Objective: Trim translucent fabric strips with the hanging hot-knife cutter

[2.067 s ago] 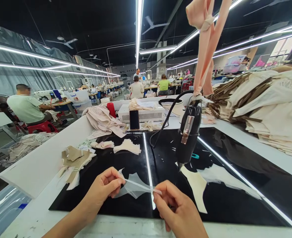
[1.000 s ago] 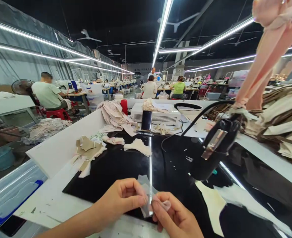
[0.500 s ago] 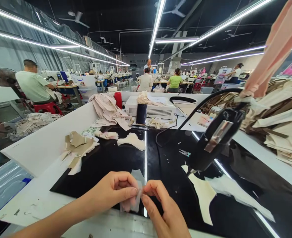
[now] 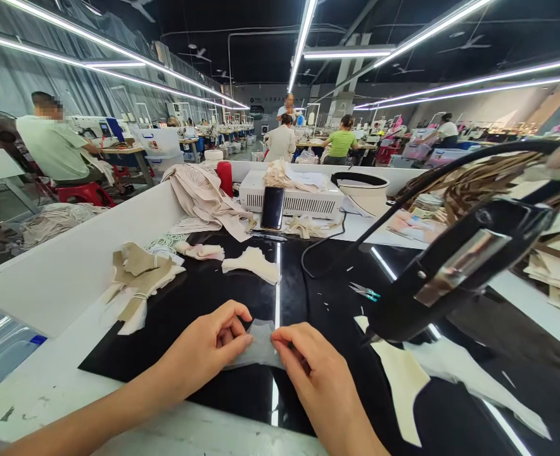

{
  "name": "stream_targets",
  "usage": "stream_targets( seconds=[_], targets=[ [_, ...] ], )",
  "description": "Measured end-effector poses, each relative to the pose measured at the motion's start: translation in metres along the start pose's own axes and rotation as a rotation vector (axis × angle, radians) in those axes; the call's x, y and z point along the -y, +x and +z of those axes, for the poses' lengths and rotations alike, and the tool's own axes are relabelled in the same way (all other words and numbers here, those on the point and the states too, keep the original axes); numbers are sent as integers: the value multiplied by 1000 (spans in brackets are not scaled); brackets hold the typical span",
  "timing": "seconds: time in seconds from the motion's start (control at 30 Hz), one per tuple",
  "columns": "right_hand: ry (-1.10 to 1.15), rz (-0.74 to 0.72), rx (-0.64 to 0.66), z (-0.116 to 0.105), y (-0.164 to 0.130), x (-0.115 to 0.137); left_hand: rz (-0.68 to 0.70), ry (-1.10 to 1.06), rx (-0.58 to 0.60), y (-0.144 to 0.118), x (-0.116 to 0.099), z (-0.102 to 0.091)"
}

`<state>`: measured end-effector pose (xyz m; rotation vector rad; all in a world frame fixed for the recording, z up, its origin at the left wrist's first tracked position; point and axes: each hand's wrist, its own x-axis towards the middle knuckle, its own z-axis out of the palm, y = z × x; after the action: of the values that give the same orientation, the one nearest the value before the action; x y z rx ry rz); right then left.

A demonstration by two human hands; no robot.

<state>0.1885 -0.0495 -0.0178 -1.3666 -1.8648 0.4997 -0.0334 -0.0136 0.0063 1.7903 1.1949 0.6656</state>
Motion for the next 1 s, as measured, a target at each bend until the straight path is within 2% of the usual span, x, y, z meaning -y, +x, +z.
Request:
stream_targets(
  seconds=[0.2, 0.33, 0.53, 1.0],
  targets=[
    [-191, -189, 7, 4, 0, -4, 243, 581, -82, -5, 12, 10],
    [-351, -249, 44, 8, -3, -12, 419, 801, -125, -5, 22, 14],
    [-483, -263, 44, 12, -7, -16, 448, 819, -124, -3, 23, 15],
    [-480, -248, 42, 16, -5, -16, 451, 852, -157, -2, 24, 15]
  ],
)
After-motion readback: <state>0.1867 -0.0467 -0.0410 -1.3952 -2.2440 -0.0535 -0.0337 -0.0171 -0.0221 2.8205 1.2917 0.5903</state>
